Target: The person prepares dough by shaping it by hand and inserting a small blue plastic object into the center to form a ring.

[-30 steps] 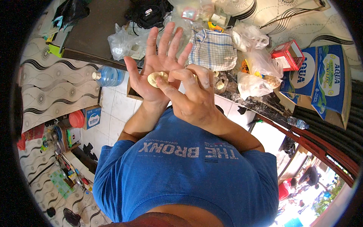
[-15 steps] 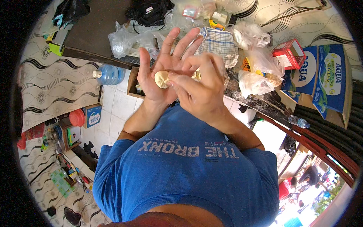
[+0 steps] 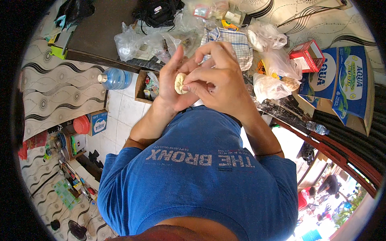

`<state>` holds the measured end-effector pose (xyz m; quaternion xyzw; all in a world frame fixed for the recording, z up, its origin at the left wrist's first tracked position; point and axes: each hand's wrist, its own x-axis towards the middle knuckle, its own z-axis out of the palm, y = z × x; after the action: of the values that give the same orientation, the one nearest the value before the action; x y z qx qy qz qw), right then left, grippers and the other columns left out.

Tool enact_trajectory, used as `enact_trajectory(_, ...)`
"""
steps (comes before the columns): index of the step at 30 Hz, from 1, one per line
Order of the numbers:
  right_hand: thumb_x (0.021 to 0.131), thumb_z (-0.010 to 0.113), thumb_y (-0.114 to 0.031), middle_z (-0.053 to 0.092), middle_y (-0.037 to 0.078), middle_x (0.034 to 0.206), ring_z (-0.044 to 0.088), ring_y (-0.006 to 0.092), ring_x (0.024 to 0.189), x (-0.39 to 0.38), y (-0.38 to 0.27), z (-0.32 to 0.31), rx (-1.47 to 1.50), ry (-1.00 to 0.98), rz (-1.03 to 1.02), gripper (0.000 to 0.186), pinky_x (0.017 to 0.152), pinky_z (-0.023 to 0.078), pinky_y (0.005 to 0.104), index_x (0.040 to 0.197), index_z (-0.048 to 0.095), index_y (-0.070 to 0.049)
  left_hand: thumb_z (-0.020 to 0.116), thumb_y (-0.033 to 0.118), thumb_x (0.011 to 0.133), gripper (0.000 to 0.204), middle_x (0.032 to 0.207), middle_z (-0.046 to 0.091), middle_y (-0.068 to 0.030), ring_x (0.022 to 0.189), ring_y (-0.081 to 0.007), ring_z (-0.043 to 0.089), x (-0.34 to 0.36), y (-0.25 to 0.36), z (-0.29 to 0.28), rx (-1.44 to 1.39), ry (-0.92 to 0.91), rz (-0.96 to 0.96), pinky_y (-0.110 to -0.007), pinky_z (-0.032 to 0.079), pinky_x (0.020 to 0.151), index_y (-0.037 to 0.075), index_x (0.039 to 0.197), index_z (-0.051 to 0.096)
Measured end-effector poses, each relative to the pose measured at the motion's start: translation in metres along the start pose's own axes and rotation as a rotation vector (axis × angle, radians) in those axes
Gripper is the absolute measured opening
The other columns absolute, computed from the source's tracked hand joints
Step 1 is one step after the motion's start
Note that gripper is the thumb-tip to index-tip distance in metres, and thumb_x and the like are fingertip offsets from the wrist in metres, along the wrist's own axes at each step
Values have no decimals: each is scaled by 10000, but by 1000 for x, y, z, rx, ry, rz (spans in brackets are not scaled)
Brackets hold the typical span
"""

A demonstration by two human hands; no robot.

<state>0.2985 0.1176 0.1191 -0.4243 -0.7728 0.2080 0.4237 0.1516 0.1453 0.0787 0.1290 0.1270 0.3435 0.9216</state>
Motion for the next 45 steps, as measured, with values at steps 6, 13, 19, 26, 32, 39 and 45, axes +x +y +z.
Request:
enact_trajectory(6, 657, 800, -2, 564, 65, 943, 540, 255, 942, -3, 0, 12, -60, 136, 7, 250, 743, 460, 384, 872, 776, -126, 356, 686, 970, 730, 1397, 515, -178, 1303, -329, 483, 1, -1, 4, -44, 92, 4, -488, 365, 1102, 97, 1390, 452)
enact_trajectory(13, 670, 793, -72, 587, 55, 965, 530, 276, 988, -14, -9, 27, -307, 129, -139, 296, 833, 431, 392, 957, 769, -135, 249, 670, 990, 787, 1516, 402, -242, 1409, -371, 375, 7, 2, -2, -145, 80, 198, -512, 305, 1169, 57, 1460, 398)
enact_trajectory(19, 689, 802, -110, 588, 55, 957, 540, 252, 943, -18, 1, 35, -152, 216, -42, 207, 805, 432, 399, 891, 759, -118, 235, 663, 994, 770, 1515, 395, -246, 1442, -393, 324, 10, -4, 5, 30, 82, 385, -518, 277, 1180, 76, 1472, 377)
enact_trajectory(26, 697, 789, -56, 563, 70, 942, 522, 253, 885, -12, -3, 34, 97, 238, 88, 171, 778, 439, 381, 856, 749, -104, 262, 683, 986, 782, 1515, 379, -246, 1443, -405, 314, 9, -6, -1, 192, -143, 658, -505, 249, 1196, 70, 1462, 363)
enact_trajectory(32, 709, 796, -79, 548, 68, 950, 522, 261, 894, -15, -9, 34, -56, 284, 53, 156, 792, 430, 383, 852, 743, -109, 271, 711, 972, 807, 1509, 360, -253, 1454, -359, 307, 9, -6, -3, 345, -245, 864, -474, 221, 1213, 62, 1448, 331)
enact_trajectory(39, 719, 796, -86, 563, 87, 984, 531, 266, 902, -13, -14, 32, -2, 227, 44, 149, 774, 422, 378, 854, 736, -103, 278, 761, 938, 837, 1510, 346, -252, 1496, -386, 201, 9, 4, -8, 613, -327, 970, -512, 147, 1226, 83, 1427, 319)
enact_trajectory(45, 723, 783, -63, 555, 93, 972, 543, 266, 922, -16, -6, 39, 296, 187, 203, 150, 746, 430, 355, 861, 727, -79, 313, 817, 884, 861, 1488, 364, -258, 1498, -417, 168, 7, 9, -9, 683, -423, 1012, -536, 120, 1226, 113, 1379, 359)
